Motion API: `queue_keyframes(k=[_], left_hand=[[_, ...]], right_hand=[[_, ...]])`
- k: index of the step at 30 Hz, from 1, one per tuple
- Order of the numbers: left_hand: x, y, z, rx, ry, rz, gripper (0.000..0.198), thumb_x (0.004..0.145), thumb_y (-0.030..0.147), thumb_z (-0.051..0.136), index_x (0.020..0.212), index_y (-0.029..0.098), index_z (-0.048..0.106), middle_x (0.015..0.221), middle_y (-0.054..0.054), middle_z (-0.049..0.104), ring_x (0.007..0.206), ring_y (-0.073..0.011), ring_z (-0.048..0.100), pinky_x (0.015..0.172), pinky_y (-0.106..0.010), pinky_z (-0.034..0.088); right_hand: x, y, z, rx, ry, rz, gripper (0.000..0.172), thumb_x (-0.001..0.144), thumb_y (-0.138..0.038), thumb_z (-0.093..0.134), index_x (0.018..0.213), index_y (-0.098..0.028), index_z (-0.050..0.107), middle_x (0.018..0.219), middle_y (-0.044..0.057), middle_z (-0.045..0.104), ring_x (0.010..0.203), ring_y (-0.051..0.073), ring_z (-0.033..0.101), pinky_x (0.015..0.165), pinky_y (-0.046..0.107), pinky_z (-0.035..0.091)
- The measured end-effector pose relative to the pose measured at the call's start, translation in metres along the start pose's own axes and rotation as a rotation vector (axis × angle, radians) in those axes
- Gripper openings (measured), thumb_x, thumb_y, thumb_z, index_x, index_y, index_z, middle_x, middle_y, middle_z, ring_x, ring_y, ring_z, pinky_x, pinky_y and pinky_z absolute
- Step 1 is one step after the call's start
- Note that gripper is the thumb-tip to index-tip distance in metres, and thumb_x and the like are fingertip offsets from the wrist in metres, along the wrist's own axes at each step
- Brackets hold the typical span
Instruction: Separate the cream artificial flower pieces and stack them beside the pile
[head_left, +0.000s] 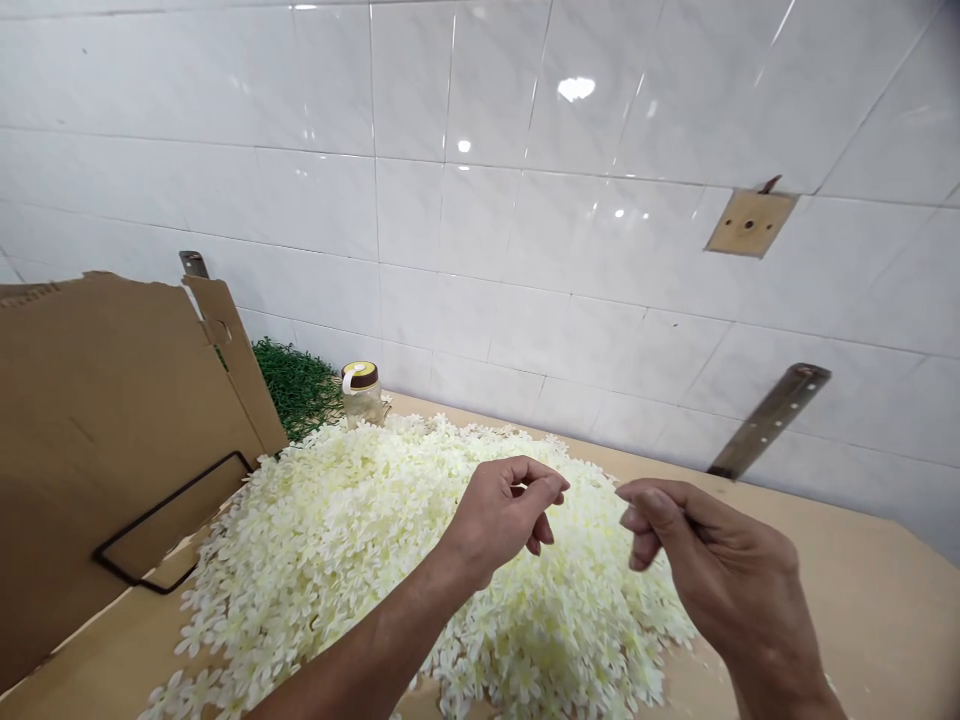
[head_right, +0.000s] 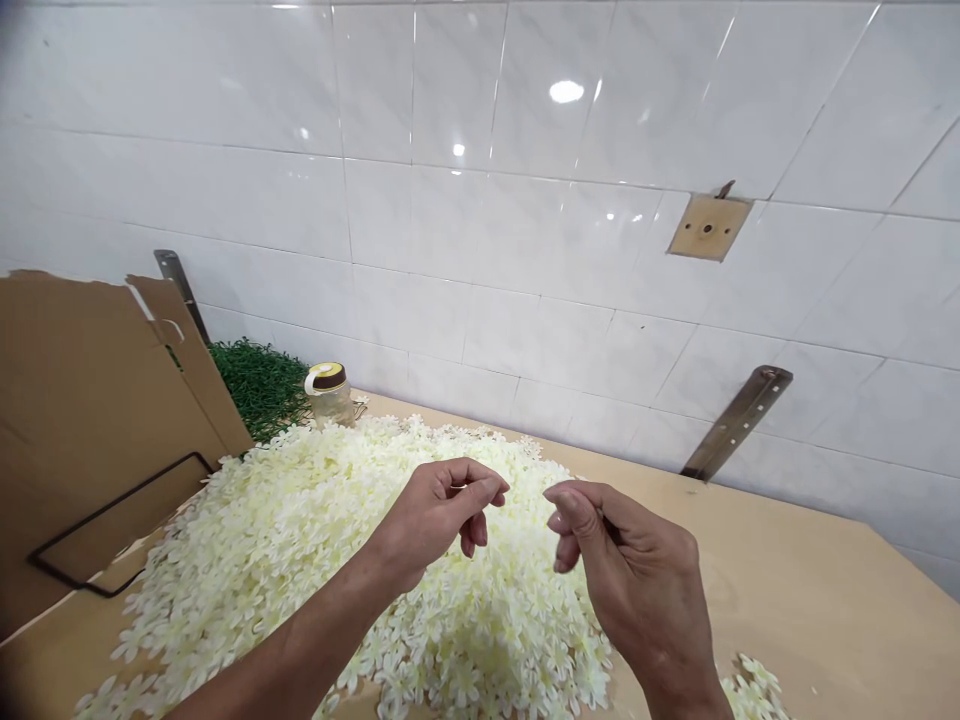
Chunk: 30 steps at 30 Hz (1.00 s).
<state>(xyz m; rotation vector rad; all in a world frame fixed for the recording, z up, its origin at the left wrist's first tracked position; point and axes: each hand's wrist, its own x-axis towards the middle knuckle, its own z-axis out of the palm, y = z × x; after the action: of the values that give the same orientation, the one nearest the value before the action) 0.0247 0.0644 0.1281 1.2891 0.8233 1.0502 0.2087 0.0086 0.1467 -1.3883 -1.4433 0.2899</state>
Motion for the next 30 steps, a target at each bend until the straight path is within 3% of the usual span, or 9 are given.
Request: queue_keyframes(k=[3,8,14,18,20,23,26,28,30], left_hand=[[-0.001,0.002,0.003,0.0,-0.015,-0.013,0.022,0.083,0.034,0.063,0.08,0.012,0.068,0.078,-0.006,0.066,0.047,-0.0084,0.053,0.041,-0.022,0.041],[-0.002,0.007,0.001,0.014,0.0,-0.003,0.022,0.083,0.034,0.063,0.078,0.013,0.067,0.071,-0.004,0.063,0.047,-0.009,0.053,0.042,-0.022,0.042],[-0.001,0.006,-0.002,0.01,-0.007,0.017,0.023,0.083,0.035,0.064,0.081,0.013,0.068,0.082,-0.006,0.066,0.048,-0.0088,0.054,0.041,-0.022,0.041],[-0.002,0.008,-0.002,0.02,-0.002,0.014,0.024,0.083,0.035,0.064,0.081,0.012,0.068,0.079,-0.006,0.066,0.048,-0.009,0.054,0.042,-0.022,0.041],[-0.003,0.01,-0.003,0.023,0.006,0.007,0.024,0.083,0.036,0.065,0.08,0.012,0.068,0.076,-0.006,0.065,0.048,-0.0092,0.053,0.042,-0.022,0.041],[-0.003,0.012,-0.003,0.021,0.006,-0.003,0.024,0.083,0.036,0.065,0.08,0.013,0.067,0.073,-0.005,0.065,0.048,-0.0097,0.054,0.043,-0.022,0.041],[-0.003,0.011,-0.001,0.022,-0.011,-0.011,0.024,0.084,0.036,0.064,0.079,0.013,0.067,0.072,-0.005,0.065,0.047,-0.0096,0.053,0.043,-0.022,0.041],[-0.004,0.009,0.001,0.019,-0.027,-0.009,0.024,0.084,0.036,0.064,0.08,0.013,0.066,0.076,-0.005,0.065,0.048,-0.0093,0.054,0.044,-0.023,0.042],[-0.005,0.007,0.003,0.005,-0.046,-0.01,0.025,0.085,0.037,0.064,0.08,0.013,0.066,0.08,-0.006,0.066,0.049,-0.0091,0.054,0.044,-0.022,0.042]], right_hand=[[0.004,0.005,0.004,0.102,-0.083,0.018,0.031,0.087,-0.047,0.065,0.098,-0.019,0.075,0.073,0.004,0.074,0.064,0.019,0.072,0.065,0.029,0.062],[0.009,0.012,0.009,0.176,-0.18,0.078,0.04,0.088,-0.046,0.065,0.117,-0.018,0.067,0.089,0.008,0.077,0.07,0.021,0.074,0.07,0.035,0.065],[0.007,0.007,0.011,0.133,-0.304,0.088,0.034,0.094,-0.049,0.054,0.091,-0.017,0.067,0.061,0.002,0.068,0.046,0.014,0.065,0.048,0.026,0.058],[0.005,0.004,0.016,0.102,-0.246,0.09,0.037,0.098,-0.049,0.045,0.081,-0.019,0.059,0.05,-0.005,0.058,0.031,0.009,0.052,0.037,0.021,0.047],[0.005,0.006,0.019,0.176,-0.208,0.068,0.035,0.099,-0.049,0.044,0.089,-0.019,0.06,0.06,-0.002,0.064,0.036,0.01,0.057,0.04,0.022,0.051],[0.006,0.01,0.02,0.238,-0.22,0.005,0.033,0.099,-0.047,0.044,0.107,-0.02,0.062,0.09,0.005,0.072,0.061,0.015,0.071,0.059,0.029,0.062],[0.006,0.01,0.018,0.182,-0.246,-0.038,0.034,0.099,-0.044,0.046,0.125,-0.024,0.056,0.112,0.007,0.071,0.07,0.015,0.073,0.068,0.031,0.064],[0.005,0.01,0.017,0.134,-0.238,-0.029,0.034,0.097,-0.043,0.052,0.126,-0.024,0.054,0.098,0.004,0.074,0.064,0.014,0.071,0.063,0.028,0.063],[0.004,0.009,0.015,0.092,-0.226,-0.021,0.029,0.093,-0.042,0.06,0.115,-0.023,0.06,0.073,0.0,0.073,0.057,0.014,0.068,0.056,0.025,0.061]])
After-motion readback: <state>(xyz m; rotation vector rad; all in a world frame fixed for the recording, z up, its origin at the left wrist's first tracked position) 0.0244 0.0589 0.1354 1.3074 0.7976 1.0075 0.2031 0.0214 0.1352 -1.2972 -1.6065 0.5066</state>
